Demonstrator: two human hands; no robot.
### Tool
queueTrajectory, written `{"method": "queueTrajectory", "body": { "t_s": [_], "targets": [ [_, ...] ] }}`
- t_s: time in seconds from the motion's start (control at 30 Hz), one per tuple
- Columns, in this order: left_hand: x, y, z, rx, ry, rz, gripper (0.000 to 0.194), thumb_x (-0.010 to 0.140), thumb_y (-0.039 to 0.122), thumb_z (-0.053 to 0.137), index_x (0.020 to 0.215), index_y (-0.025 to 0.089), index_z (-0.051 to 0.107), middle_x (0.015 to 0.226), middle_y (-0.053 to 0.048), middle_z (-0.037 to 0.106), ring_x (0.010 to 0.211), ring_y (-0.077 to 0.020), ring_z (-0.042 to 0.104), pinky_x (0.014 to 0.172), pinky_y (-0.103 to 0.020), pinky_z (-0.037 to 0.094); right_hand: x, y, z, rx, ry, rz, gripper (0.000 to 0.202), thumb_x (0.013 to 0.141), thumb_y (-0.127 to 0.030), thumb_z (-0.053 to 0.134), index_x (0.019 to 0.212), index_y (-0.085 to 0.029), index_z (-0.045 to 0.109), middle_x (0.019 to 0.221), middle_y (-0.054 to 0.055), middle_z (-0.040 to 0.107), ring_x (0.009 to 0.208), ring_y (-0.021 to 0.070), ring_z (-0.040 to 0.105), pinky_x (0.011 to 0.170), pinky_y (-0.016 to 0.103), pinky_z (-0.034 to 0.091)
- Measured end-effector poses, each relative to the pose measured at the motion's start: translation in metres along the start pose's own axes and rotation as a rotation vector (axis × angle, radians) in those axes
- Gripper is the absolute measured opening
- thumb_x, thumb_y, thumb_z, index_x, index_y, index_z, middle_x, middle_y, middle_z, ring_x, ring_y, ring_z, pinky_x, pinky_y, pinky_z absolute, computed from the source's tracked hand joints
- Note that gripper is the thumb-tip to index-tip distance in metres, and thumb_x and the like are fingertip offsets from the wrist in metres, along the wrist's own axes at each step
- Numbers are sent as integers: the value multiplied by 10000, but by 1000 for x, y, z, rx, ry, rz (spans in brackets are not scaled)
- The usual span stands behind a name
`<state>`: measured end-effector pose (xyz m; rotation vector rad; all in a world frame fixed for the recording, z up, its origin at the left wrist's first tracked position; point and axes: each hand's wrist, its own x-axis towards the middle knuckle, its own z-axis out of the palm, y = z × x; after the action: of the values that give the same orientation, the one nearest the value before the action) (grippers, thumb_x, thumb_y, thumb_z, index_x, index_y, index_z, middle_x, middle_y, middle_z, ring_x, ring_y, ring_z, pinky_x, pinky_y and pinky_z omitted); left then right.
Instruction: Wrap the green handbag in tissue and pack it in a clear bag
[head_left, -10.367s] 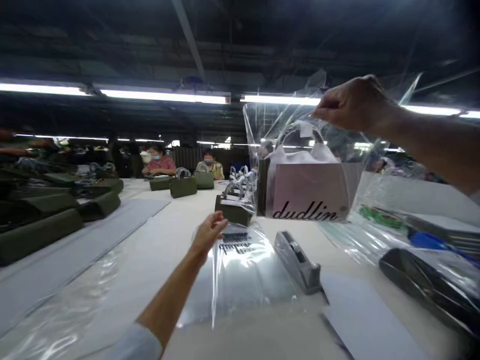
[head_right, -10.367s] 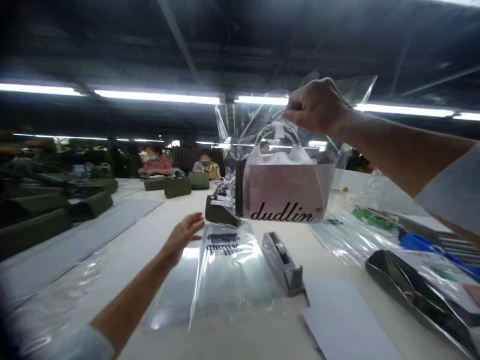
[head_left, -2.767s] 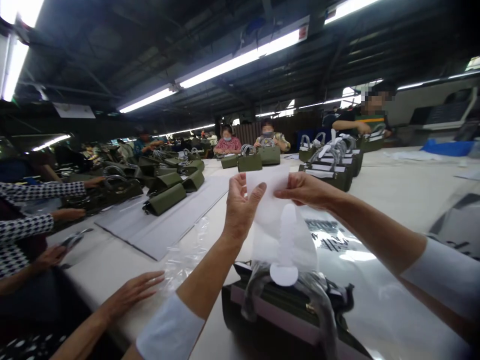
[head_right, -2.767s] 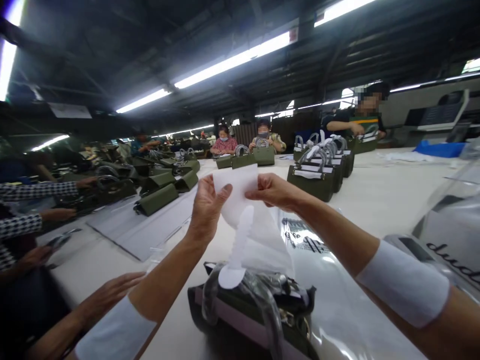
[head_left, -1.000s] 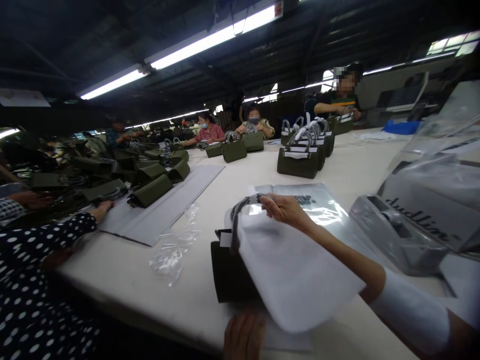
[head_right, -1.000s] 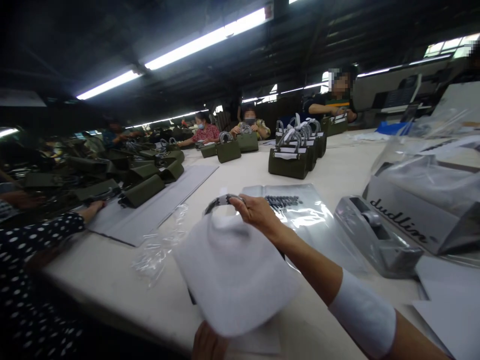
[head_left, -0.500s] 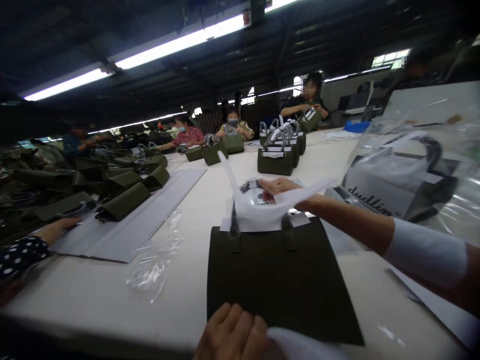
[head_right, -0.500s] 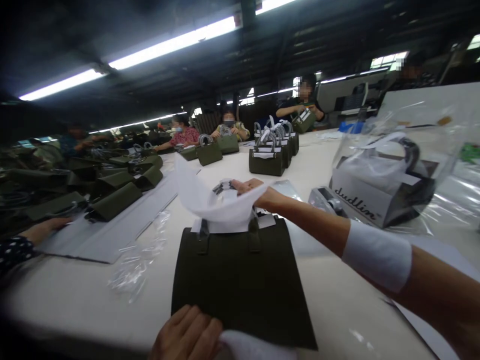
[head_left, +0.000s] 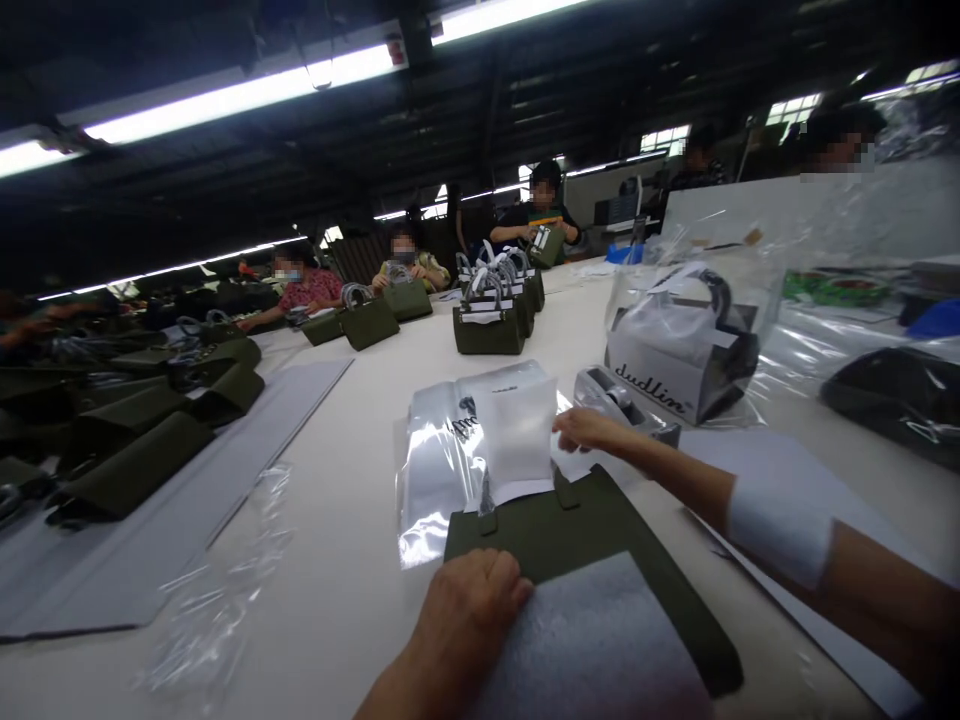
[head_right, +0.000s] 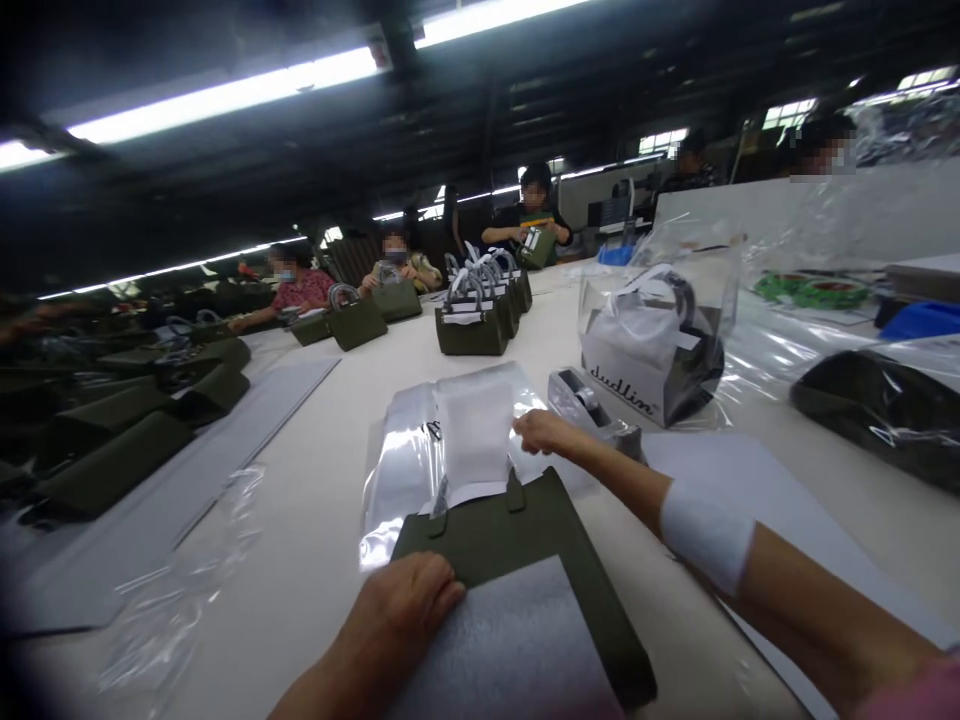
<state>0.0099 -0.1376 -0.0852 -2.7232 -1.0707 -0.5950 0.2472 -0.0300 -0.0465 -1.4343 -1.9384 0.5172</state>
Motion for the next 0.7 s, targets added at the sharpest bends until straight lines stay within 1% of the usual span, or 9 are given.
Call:
{"method": "queueTrajectory", "body": {
  "t_s": [0.1,0.23,0.3,0.37,0.4,0.47,0.57,0.63,0.7],
  "targets": [
    [-4,-3,-1,-13,-8,-15,219,859,179,403,641,190,420,575,30,495,484,-104,469,460,-228,321,-44,-11,-27,-77,25,-45,329,882,-388,410,947,-155,632,919,86,641,836,198,599,795,363,465],
    [2,-7,-3,-49,28,61,174,859,194,426,690,186,467,597,20,506,523,-117,487,479,-232,364,-117,-34,-25,-182,-294,-430,463,796,-445,551,1212,-245,520,1215,62,534,1120,222,495,956,346,409],
    [22,-16,-8,-63,83,69,91,853,229,463,871,165,526,754,-25,576,692,-146,551,596,-255,445,-132,-39,-14,-185,-398,-432,435,790,-411,575,1198,-266,534,1224,46,530,1148,226,473,1012,377,356],
    [61,-29,-14,-23,153,43,301,845,298,494,1091,125,486,1026,-104,575,974,-204,531,833,-355,446,-134,-39,-6,-152,-418,-375,395,802,-411,561,1172,-274,553,1216,42,534,1160,225,461,1042,406,308],
    [86,-35,-17,19,174,27,398,835,352,506,1145,106,460,1139,-137,534,1091,-242,473,935,-428,379,-132,-38,-4,-136,-419,-356,394,804,-424,555,1168,-273,557,1218,45,531,1167,224,452,1052,412,288],
    [140,-44,-20,87,92,-8,555,802,474,512,1192,85,443,1226,-167,489,1182,-309,394,1002,-546,246,-128,-35,-5,-120,-420,-344,381,811,-442,537,1147,-264,571,1217,49,529,1173,221,442,1060,413,269],
    [204,-43,-24,26,-195,30,396,801,427,531,1019,101,585,970,-125,628,940,-271,567,833,-439,430,-127,-29,-4,-113,-399,-329,394,816,-482,508,1135,-262,578,1237,43,510,1180,216,429,1048,394,286],
    [214,-32,-26,-28,-301,107,228,827,340,511,844,151,637,768,-50,640,742,-181,599,694,-299,464,-130,-24,1,-100,-323,-312,459,809,-519,493,1174,-248,553,1258,52,494,1193,220,411,1036,379,302],
    [195,-14,-27,-90,-324,197,208,856,278,461,778,187,632,695,-4,608,646,-120,571,615,-221,436,-133,-18,8,-92,-228,-275,529,794,-552,489,1201,-216,533,1263,73,490,1200,229,398,1028,374,307]
  ]
}}
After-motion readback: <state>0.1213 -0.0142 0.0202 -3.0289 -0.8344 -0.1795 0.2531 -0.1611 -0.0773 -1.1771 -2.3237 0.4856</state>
